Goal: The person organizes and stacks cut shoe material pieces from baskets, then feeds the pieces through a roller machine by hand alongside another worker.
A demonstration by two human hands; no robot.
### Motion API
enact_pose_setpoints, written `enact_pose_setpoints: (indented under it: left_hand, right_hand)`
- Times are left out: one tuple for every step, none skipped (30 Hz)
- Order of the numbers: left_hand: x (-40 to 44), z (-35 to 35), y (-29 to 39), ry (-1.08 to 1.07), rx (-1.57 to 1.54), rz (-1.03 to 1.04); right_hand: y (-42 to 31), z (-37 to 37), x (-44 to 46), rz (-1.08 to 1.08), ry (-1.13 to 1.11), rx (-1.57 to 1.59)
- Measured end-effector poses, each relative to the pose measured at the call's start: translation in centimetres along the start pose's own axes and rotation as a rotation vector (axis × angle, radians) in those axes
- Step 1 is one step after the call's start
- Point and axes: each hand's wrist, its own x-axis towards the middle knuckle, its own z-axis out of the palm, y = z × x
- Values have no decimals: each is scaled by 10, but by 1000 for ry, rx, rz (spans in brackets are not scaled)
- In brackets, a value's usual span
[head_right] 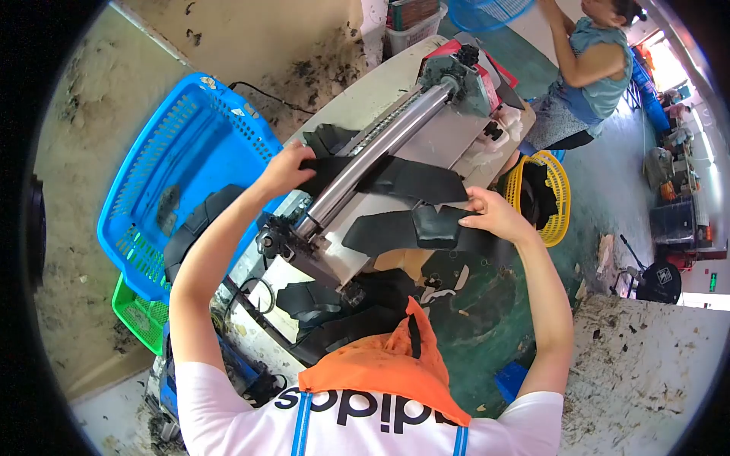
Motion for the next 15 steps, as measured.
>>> enact_pose_setpoints:
  left_hand:
    - [3, -4, -2, 58, -54, 30]
    - [1, -13, 6, 113, -108, 58]
    - [-4, -21, 17, 63, -78, -3]
    - [-5, -16, 14, 13, -19, 17]
    - [-6, -7, 5, -37, 40, 33]
    - [-9, 4, -6, -93, 95, 42]
    - [-10, 18, -17, -65, 138, 107]
    - [-10, 19, -17, -57, 191, 144]
    - [-12, 18, -18, -19, 123, 23]
    - [-11, 10, -19, 61, 143, -12]
    - [-13, -1, -14, 188, 56, -37]
    - [-13, -13, -6, 267, 33, 44]
    - [-17, -28, 11, 317, 14, 136]
    - [-25, -42, 33, 332, -8, 137]
    - [-31, -52, 49, 354, -21, 166]
  right_hand:
    - [12, 9, 5, -50, 21, 51]
    - [20, 19, 9, -99, 40, 104]
    - [25, 31, 18, -176, 124, 64]
    - [29, 42, 28, -254, 177, 111]
    - [9, 55, 23, -387, 393, -155]
    - [-6, 67, 14, -513, 600, -421]
    - [2, 77, 5, -539, 718, -471]
    - [14, 89, -7, -558, 828, -520]
    - [39, 110, -15, -497, 748, -475]
    - [49, 136, -21, -381, 539, -472]
    - [65, 164, -19, -301, 337, -573]
    - [85, 190, -14, -352, 197, -660]
    - [99, 216, -5, -419, 196, -634]
    - [102, 234, -2, -340, 125, -668]
    - [100, 249, 8, -284, 60, -706]
